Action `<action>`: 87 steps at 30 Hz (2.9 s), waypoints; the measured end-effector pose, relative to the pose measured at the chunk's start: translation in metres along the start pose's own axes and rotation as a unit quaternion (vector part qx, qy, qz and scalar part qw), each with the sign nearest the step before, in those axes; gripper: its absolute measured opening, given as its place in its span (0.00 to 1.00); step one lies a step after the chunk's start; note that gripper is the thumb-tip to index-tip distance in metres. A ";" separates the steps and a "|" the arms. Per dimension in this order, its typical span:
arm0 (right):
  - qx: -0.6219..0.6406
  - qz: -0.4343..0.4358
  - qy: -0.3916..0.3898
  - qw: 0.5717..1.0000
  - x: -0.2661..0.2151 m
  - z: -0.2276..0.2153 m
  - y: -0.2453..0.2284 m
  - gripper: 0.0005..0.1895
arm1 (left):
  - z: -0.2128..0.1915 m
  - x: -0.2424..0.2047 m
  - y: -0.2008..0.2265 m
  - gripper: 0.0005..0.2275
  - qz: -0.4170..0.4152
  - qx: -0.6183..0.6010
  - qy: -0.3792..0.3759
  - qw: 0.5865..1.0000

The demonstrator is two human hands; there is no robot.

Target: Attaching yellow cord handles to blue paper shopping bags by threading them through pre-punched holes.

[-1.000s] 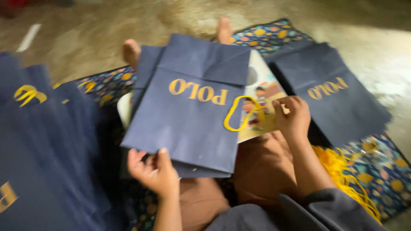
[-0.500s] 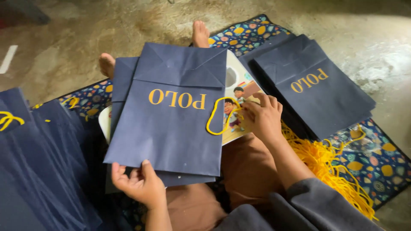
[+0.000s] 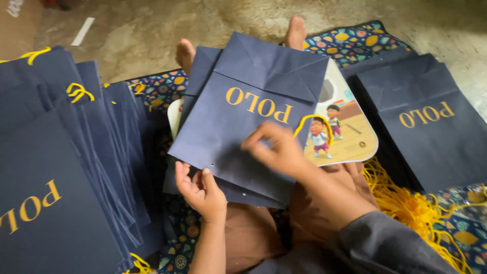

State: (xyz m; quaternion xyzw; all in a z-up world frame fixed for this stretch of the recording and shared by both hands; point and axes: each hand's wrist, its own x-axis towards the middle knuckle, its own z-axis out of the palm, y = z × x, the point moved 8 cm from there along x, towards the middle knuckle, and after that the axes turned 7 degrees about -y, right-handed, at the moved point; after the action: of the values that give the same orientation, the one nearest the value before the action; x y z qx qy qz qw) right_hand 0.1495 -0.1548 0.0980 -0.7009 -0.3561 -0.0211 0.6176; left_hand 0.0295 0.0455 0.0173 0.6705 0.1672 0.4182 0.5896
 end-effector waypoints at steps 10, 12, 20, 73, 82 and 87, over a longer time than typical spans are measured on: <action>0.015 0.002 -0.155 0.988 0.012 0.077 0.006 0.16 | 0.001 -0.002 0.002 0.25 0.048 -0.030 -0.096 0.994; -0.002 -0.027 -0.134 0.991 0.014 0.073 0.001 0.14 | 0.003 -0.002 0.005 0.27 0.073 -0.024 -0.097 0.992; -0.009 -0.064 -0.117 0.991 0.014 0.075 -0.003 0.09 | 0.000 -0.001 0.000 0.27 0.010 -0.062 -0.059 0.996; 0.010 0.149 -0.223 0.963 0.048 0.085 0.025 0.25 | 0.013 0.007 -0.013 0.22 -0.034 0.012 -0.115 0.993; -0.233 -0.036 -0.090 0.968 0.027 0.087 -0.027 0.09 | 0.004 0.005 -0.033 0.23 -0.017 0.020 -0.102 0.994; -0.104 0.032 -0.060 0.992 0.020 0.078 -0.018 0.12 | 0.004 0.007 -0.021 0.25 0.007 0.071 -0.104 0.992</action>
State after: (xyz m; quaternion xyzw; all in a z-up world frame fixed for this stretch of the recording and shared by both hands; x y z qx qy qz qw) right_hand 0.1226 -0.0770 0.1046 -0.7725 -0.3658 0.0036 0.5190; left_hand 0.0426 0.0532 0.0005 0.7516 0.1295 0.3377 0.5516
